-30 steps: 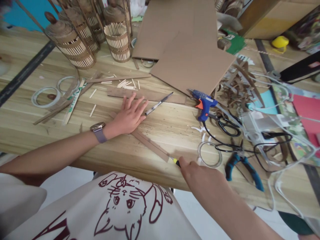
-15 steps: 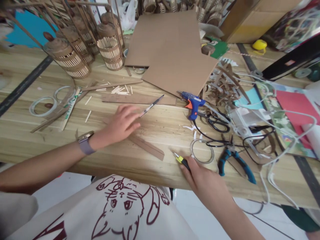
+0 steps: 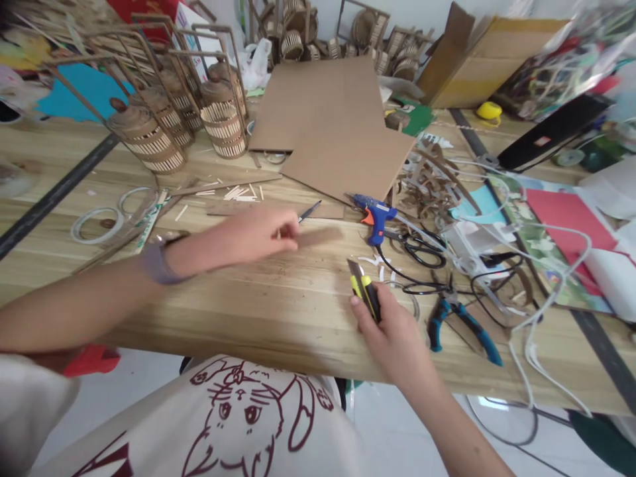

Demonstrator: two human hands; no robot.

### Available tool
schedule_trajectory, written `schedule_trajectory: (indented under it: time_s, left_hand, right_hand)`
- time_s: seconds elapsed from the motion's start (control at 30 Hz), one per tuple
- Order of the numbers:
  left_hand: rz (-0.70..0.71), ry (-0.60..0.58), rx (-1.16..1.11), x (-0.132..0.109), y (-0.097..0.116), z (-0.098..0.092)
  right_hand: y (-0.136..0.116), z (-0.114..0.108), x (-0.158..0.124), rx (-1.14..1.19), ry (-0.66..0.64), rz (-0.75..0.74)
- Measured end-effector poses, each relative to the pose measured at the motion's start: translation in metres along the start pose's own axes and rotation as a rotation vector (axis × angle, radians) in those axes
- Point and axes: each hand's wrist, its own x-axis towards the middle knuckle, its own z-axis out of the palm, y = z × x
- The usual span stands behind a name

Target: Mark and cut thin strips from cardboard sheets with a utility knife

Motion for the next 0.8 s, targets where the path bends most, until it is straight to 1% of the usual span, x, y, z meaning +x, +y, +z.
schedule_trajectory:
  time_s: [0.03, 0.07, 0.13, 0.17, 0.2, 0.27, 0.33, 0.37, 0.43, 0.47, 0.53, 0.6, 0.63, 0.7, 0.77, 0.8]
  left_hand:
    - [-0.038, 0.1, -0.071, 0.006, -0.004, -0.012]
    - [-0.079, 0.17, -0.152, 0.011, -0.007, -0.023]
    - [-0.15, 0.249, -0.348, 0.015, -0.015, -0.036]
    - [-0.18, 0.28, -0.46, 0.014, -0.018, -0.038]
    - [-0.212, 0.31, -0.581, 0.01, -0.022, -0.035]
    - [-0.302, 0.348, -0.842, -0.002, -0.027, -0.021]
    - [-0.475, 0.36, -1.069, -0.019, -0.032, 0.0]
    - [-0.567, 0.383, -1.148, -0.028, -0.034, 0.01]
    - [-0.728, 0.384, -1.226, -0.047, -0.039, 0.027]
    - [-0.795, 0.34, -1.229, -0.056, -0.042, 0.031]
    - [-0.904, 0.195, -1.145, -0.073, -0.051, 0.031]
    - [-0.956, 0.041, -0.955, -0.088, -0.061, 0.022]
    - [-0.957, -0.001, -0.837, -0.093, -0.066, 0.015]
    - [-0.915, 0.016, -0.621, -0.099, -0.072, 0.002]
    - [-0.794, 0.091, -0.403, -0.098, -0.074, -0.004]
    - [-0.711, 0.137, -0.292, -0.094, -0.073, -0.004]
  right_hand:
    - [-0.004, -0.002, 0.003, 0.025, 0.021, 0.011]
    - [-0.008, -0.003, 0.006, 0.053, 0.034, 0.011]
    - [-0.017, -0.003, 0.011, 0.11, 0.042, -0.017]
    - [-0.021, -0.002, 0.014, 0.126, 0.043, -0.041]
    - [-0.025, 0.0, 0.017, 0.126, 0.044, -0.071]
    - [-0.029, 0.006, 0.022, 0.062, 0.036, -0.129]
    - [-0.029, 0.014, 0.029, -0.071, -0.007, -0.161]
    - [-0.028, 0.019, 0.032, -0.144, -0.043, -0.163]
    - [-0.023, 0.027, 0.036, -0.257, -0.133, -0.17]
    - [-0.02, 0.029, 0.037, -0.284, -0.174, -0.194]
    - [-0.017, 0.032, 0.039, -0.298, -0.23, -0.273]
    - [-0.016, 0.029, 0.039, -0.302, -0.241, -0.335]
    - [-0.017, 0.027, 0.039, -0.319, -0.233, -0.342]
    - [-0.023, 0.023, 0.04, -0.383, -0.216, -0.317]
    - [-0.032, 0.021, 0.04, -0.459, -0.225, -0.293]
    - [-0.037, 0.021, 0.041, -0.497, -0.248, -0.289]
